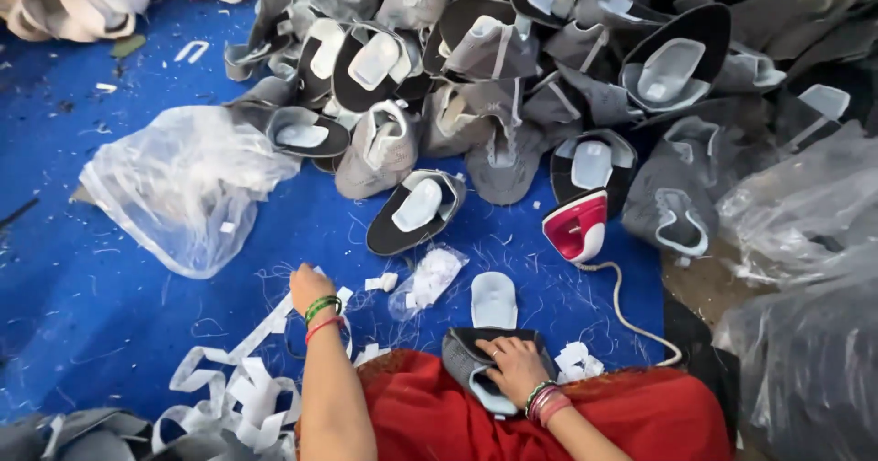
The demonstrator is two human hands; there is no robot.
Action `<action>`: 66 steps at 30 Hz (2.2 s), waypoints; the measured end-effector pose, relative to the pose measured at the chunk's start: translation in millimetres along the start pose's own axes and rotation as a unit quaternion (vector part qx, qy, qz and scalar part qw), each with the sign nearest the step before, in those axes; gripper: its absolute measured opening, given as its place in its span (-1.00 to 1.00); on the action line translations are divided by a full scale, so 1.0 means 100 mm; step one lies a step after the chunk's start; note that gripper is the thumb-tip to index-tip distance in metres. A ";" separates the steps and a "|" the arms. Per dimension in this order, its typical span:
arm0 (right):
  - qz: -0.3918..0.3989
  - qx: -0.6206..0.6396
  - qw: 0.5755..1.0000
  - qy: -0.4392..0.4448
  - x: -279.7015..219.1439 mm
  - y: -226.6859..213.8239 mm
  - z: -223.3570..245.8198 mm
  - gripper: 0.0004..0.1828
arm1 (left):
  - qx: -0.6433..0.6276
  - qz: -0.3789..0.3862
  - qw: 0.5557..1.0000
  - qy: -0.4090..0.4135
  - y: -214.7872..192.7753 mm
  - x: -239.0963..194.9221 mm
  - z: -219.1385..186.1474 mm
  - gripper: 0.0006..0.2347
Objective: Ironing labels or inserts onto shoe tongue components in a manufacturing setting.
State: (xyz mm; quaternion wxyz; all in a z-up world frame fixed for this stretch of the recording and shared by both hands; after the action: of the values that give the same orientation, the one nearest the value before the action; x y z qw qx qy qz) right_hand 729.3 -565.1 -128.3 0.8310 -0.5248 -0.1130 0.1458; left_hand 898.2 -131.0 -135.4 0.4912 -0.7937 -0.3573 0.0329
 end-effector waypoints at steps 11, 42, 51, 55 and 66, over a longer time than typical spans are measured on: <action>0.033 -0.074 0.997 0.006 -0.03 0.16 0.06 -0.47 | -0.195 -0.115 0.972 -0.069 -0.97 -0.11 -0.24 -0.89; 0.132 -0.164 0.970 0.121 0.11 0.50 -0.41 -0.01 | -0.363 0.366 0.855 0.061 0.85 -1.76 -1.82 -0.85; 0.180 -0.124 0.956 0.197 0.29 0.16 -0.70 0.30 | -0.447 0.413 0.792 -0.046 1.60 -2.42 -2.15 -0.86; 0.181 -0.135 0.956 0.184 0.33 0.19 -0.69 0.36 | -0.339 0.356 0.869 0.053 1.59 -2.37 -2.15 -0.83; 0.190 -0.167 0.952 0.170 0.41 0.21 -0.66 0.37 | -0.538 0.364 0.721 -0.241 1.72 -2.63 -1.86 -0.88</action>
State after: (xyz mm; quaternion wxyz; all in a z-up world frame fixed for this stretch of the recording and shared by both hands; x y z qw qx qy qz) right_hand 787.4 -597.1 -173.7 0.6955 -0.6846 0.1089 0.1893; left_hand 869.7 -474.8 -256.1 -0.1715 -0.9586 -0.1048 0.2016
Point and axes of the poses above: each hand's wrist, its own x-axis towards the middle knuckle, its own y-axis out of the palm, z = x × y, the point moved 9 cm from there along x, towards the middle knuckle, and after that the axes turned 1 degree about y, right-handed, at the moved point
